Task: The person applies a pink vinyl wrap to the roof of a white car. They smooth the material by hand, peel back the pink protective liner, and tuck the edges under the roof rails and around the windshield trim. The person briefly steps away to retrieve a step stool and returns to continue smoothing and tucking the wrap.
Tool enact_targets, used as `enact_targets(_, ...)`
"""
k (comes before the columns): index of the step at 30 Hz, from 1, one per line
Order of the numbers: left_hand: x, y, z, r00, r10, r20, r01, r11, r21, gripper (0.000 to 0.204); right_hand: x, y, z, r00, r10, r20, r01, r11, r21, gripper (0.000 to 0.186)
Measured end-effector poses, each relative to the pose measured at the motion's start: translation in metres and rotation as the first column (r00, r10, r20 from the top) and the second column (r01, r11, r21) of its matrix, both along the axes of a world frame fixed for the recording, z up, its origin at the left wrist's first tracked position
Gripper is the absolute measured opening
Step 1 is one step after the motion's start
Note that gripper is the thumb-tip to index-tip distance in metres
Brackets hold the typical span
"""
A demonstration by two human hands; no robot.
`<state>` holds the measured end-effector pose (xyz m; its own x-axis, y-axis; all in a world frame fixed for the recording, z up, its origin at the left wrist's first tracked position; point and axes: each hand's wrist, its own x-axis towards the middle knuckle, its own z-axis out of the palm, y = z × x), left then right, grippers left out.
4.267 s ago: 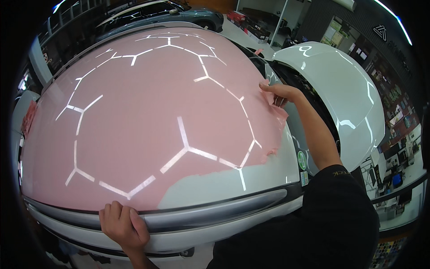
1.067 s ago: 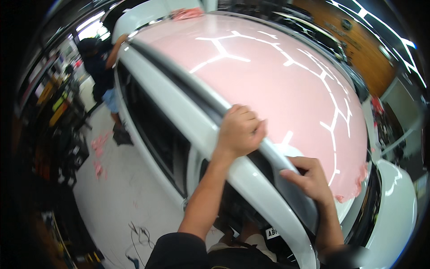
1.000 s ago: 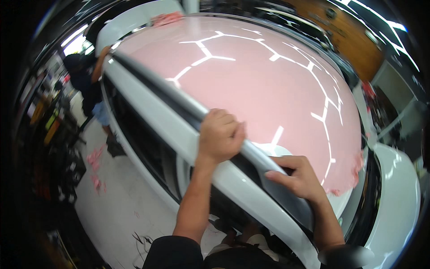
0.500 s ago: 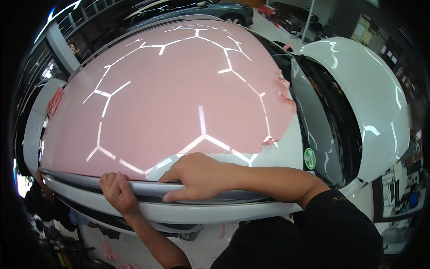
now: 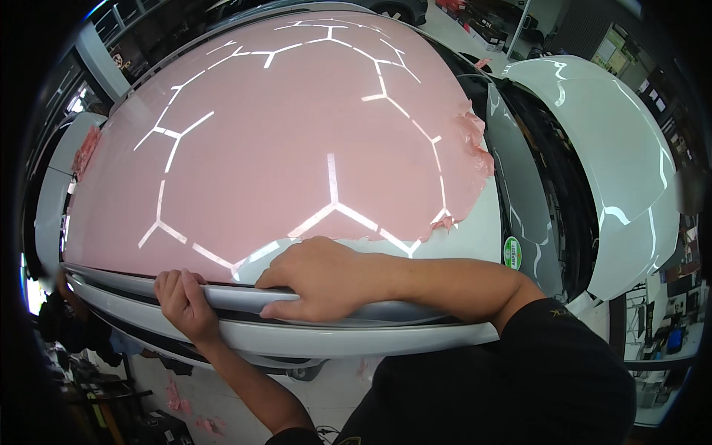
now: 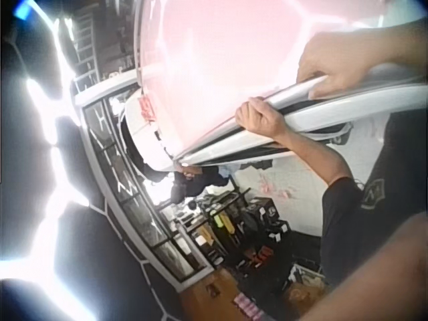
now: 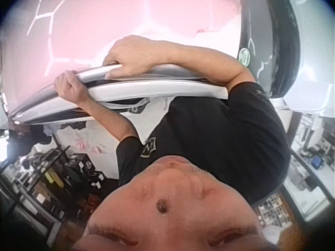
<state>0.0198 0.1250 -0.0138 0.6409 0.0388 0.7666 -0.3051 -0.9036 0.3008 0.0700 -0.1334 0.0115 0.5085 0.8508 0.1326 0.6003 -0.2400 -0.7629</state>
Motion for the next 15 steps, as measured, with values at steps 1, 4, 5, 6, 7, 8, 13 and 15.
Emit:
enact_targets(1, -0.0055, 0.0028, -0.001, 1.0, 0.019, -0.015, -0.018, 1.0, 0.011, 0.031, -0.0005, 0.0016, -0.0018, 1.0, 0.007, -0.002, -0.007, 1.0, 0.001, 0.046)
enact_targets(4, -0.0041, 0.0048, -0.002, 1.0, 0.026, 0.01, -0.026, 0.999, 0.019, 0.031, 0.0006, 0.0035, -0.0023, 0.999, 0.0, 0.046, -0.001, 1.0, 0.029, 0.046)
enact_targets(5, -0.0039, 0.0031, -0.0027, 0.999, 0.03, 0.01, -0.03, 1.0, 0.006, 0.031, -0.0001, 0.0022, -0.0006, 0.999, -0.011, 0.035, 0.01, 1.0, 0.017, 0.046)
enact_targets(6, -0.0027, 0.001, -0.0017, 0.999, 0.035, 0.009, -0.034, 0.999, -0.007, 0.031, 0.0, 0.001, 0.0029, 0.999, -0.021, 0.024, 0.021, 1.0, 0.005, 0.046)
enact_targets(7, -0.0028, -0.0007, -0.0023, 0.999, 0.04, 0.008, -0.039, 0.999, -0.02, 0.03, -0.0008, -0.0007, 0.0046, 0.999, -0.031, 0.014, 0.031, 0.999, -0.008, 0.047)
enact_targets(8, -0.0017, -0.0001, -0.0016, 0.999, 0.036, 0.008, -0.036, 0.999, -0.01, 0.03, -0.0001, -0.0015, 0.0057, 0.999, -0.028, 0.016, 0.029, 1.0, -0.011, 0.047)
enact_targets(13, -0.0027, -0.0002, -0.0026, 1.0, -0.004, 0.023, 0.004, 1.0, -0.005, 0.029, 0.0, -0.0011, -0.0021, 0.998, 0.028, 0.048, -0.028, 1.0, -0.004, 0.046)
enact_targets(15, -0.0057, 0.0001, -0.0006, 1.0, 0.01, 0.029, -0.01, 1.0, -0.006, 0.029, -0.002, 0.0002, 0.0004, 0.999, 0.031, 0.038, -0.031, 1.0, 0.002, 0.045)
